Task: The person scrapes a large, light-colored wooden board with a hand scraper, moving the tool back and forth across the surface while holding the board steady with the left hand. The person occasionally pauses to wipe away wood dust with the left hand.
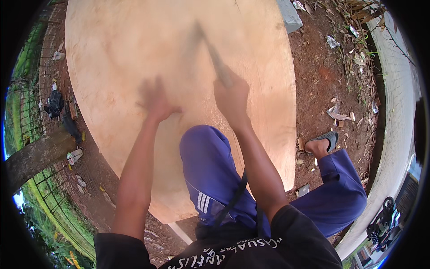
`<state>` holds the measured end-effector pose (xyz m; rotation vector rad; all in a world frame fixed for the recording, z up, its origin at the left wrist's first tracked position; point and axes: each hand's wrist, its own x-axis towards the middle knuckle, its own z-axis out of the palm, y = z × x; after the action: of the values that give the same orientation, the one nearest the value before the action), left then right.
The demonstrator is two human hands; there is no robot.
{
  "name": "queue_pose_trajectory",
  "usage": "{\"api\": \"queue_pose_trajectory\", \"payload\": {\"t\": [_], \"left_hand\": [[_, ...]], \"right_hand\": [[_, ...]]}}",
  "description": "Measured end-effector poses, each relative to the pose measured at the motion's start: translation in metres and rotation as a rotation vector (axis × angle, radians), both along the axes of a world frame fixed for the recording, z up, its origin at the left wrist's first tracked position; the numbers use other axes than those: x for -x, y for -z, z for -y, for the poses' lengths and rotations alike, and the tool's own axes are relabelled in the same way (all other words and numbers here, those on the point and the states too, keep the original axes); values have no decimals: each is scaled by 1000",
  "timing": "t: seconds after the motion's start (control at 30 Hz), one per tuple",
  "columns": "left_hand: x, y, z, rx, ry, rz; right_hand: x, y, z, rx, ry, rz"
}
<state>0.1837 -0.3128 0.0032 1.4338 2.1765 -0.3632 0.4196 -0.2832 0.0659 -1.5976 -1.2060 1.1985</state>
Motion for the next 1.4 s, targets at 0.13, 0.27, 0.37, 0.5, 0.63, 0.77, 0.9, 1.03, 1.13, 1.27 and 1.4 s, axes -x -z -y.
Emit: {"api": "queue_pose_trajectory", "payload": {"t": [0.13,0.27,0.37,0.5,0.63,0.77,0.9,1.03,1.13,1.27,1.4], "left_hand": [[-7,0,-8,-23,3,-6],[8,-4,1,0,-15,-12],[12,-1,6,-4,-16,-22],[4,-1,4,-6,-9,-15],[-7,-2,-9,-35,-1,-10],[14,0,2,-27,-24,-30],[13,0,7,-11,-28,-47],[-3,3,-4,-49,5,-7],[-4,1,-9,-40,12,-17],[14,-3,5,-27,-27,-33],[12,0,7,5,-22,-52]], "right_hand": [[22,11,-63,-52,-18,90],[-18,-4,88,-55,12,30],[-39,-36,138,-34,53,-64],[2,-6,20,55,28,-41],[26,15,-50,-73,16,65],[-3,-15,69,14,31,-45],[-29,-29,121,7,49,-175],[9,10,-6,-63,19,-11],[28,12,-60,-73,-10,67],[0,-6,75,-5,17,-69],[-30,-18,140,-1,51,-112]]}}
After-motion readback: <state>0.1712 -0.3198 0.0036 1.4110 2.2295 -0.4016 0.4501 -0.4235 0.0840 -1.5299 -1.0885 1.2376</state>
